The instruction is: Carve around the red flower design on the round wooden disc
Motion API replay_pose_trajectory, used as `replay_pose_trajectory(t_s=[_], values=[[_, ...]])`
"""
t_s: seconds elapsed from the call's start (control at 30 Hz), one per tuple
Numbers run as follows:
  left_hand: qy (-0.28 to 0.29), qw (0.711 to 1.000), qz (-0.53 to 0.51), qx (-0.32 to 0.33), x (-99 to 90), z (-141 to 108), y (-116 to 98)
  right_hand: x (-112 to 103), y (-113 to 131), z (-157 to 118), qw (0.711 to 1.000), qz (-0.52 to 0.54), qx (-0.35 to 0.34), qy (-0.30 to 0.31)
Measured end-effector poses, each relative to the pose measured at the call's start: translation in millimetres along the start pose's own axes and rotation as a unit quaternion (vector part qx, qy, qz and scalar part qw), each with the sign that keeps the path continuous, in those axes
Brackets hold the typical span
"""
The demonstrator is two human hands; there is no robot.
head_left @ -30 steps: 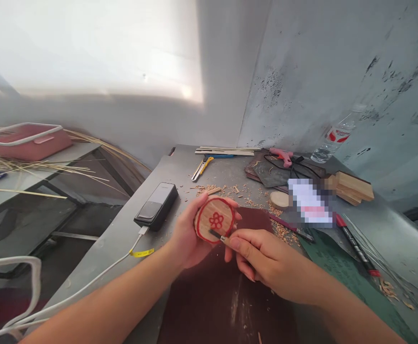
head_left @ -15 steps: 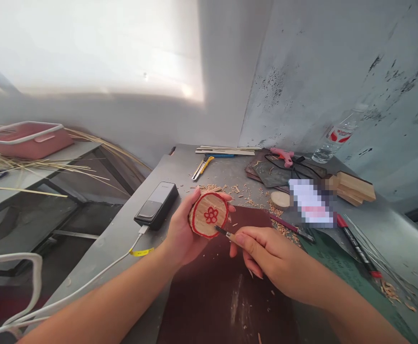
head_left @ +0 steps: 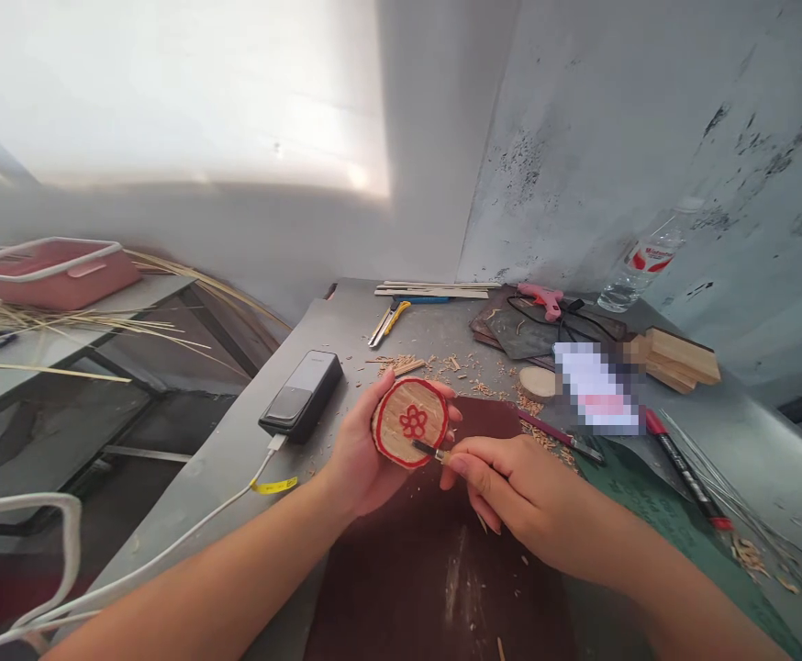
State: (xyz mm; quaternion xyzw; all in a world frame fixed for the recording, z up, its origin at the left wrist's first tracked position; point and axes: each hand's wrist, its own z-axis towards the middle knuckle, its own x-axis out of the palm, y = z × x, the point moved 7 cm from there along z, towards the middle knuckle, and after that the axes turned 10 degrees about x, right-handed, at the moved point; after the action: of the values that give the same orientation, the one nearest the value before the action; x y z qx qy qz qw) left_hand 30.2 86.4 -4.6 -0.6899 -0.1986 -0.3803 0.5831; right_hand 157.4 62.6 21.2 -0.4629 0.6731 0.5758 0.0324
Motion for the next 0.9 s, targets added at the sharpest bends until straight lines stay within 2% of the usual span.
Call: replay_pose_trajectory(t_s=[0.3, 0.5, 0.7, 0.9], values=[[-0.035, 0.999, -0.007, -0.025, -2.8, 0.5, 5.7, 2.4, 2.4, 0.3, 1.0, -0.018, -0.012, -0.019], [-0.066, 0.998, 0.001, 0.023, -6.5, -0.3, -8.4, -4.5, -0.2, -5.2, 1.0, -0.013, 0.017, -0.004], [-0.05, 0.997, 0.028, 0.058, -2.9, -1.5, -10.5, -1.6, -0.6, -2.6, 1.0, -0.003, 0.026, -0.003], [0.0, 1.0, 0.011, -0.003, 4.8, -3.3, 10.2, 10.7, 5.7, -1.9, 1.0, 0.022, 0.006, 0.011]])
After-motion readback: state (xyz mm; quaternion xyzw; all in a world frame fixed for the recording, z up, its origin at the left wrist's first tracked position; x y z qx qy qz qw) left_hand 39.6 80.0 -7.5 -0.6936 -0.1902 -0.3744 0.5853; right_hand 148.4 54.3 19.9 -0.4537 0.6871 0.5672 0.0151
